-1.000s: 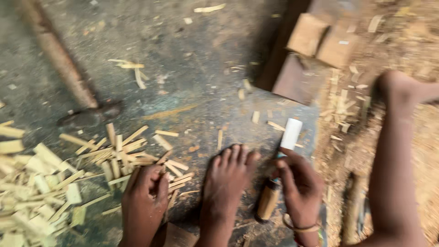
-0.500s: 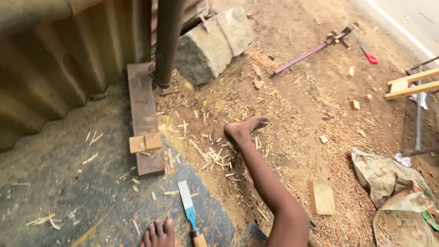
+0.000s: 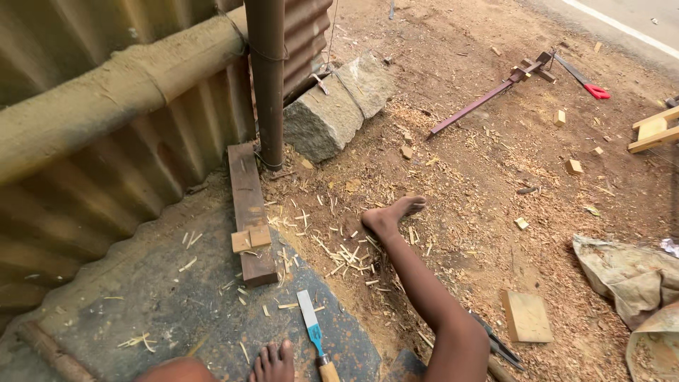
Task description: The person sits on the ground and uses a chisel to carve small wooden pieces. They hold the wood with one hand and strike or push the chisel with the other to shape the wood, producing wood shavings.
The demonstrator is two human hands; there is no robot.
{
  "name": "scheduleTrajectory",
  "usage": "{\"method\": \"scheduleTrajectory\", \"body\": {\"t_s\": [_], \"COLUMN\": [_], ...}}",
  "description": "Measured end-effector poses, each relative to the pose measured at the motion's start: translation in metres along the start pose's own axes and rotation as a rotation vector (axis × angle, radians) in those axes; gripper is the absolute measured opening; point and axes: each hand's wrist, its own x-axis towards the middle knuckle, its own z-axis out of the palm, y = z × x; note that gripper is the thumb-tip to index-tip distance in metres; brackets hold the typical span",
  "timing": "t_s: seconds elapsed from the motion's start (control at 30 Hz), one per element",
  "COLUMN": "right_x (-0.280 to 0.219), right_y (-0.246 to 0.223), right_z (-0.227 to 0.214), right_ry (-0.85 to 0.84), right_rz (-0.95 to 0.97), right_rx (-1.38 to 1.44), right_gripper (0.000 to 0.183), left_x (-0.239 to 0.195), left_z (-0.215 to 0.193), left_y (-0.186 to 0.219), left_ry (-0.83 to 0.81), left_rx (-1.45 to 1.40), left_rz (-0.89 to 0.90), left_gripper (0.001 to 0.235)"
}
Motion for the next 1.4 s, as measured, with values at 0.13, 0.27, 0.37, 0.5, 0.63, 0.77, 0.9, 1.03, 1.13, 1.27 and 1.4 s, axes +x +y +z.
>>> {"method": "scheduleTrajectory", "body": {"t_s": [0.13,0.27,0.37,0.5,0.63,0.77,0.9,1.03,1.13,1.27,1.4], "right_x": [-0.048,-0.199,-0.305,-0.361,-0.351,-0.346,-0.34,-0.329,-0.321,-0.314,-0.309], "right_y": [0.066,0.171,0.207,0.201,0.176,0.155,0.142,0.156,0.165,0.148,0.113], "right_z": [-0.015,-0.01,-0.001,-0.005,-0.014,-0.01,-0.008,-0.012,-0.007,-0.003,0.02], "right_ry": [-0.043,-0.153,-0.268,-0.309,-0.328,-0.267,-0.258,-0.345,-0.419,-0.447,-0.263], "right_rz": [0.155,0.507,0.74,0.844,0.78,0.972,0.899,0.922,0.834,0.863,0.476], "right_rx": [-0.025,-0.052,-0.048,0.077,0.106,0.119,-0.019,-0.019,-0.15,-0.336,-0.528], "right_gripper": [0.041,0.048,0.053,0.059,0.059,0.06,0.06,0.06,0.062,0.058,0.039], "left_x": [0.014,-0.005,-0.009,0.0,0.087,0.157,0.196,0.202,0.199,0.207,0.216], "left_z": [0.009,0.003,0.001,-0.024,-0.045,-0.083,-0.081,-0.049,-0.04,-0.037,-0.034], "left_y": [0.0,-0.002,-0.005,0.004,-0.051,-0.056,-0.033,-0.019,-0.019,-0.011,-0.007], "left_ry": [0.013,-0.074,-0.517,-0.839,-0.658,-0.592,-0.513,-0.334,-0.297,-0.346,-0.309], "left_rx": [-0.088,0.003,0.076,-0.071,-0.964,-1.189,-0.948,-0.942,-0.947,-0.948,-0.804], "left_rz": [0.23,0.16,0.059,-0.128,-0.407,-0.292,-0.052,0.014,-0.065,-0.192,-0.171], "left_gripper": [0.018,0.011,0.036,0.037,0.038,0.046,0.047,0.044,0.034,0.018,0.01]}}
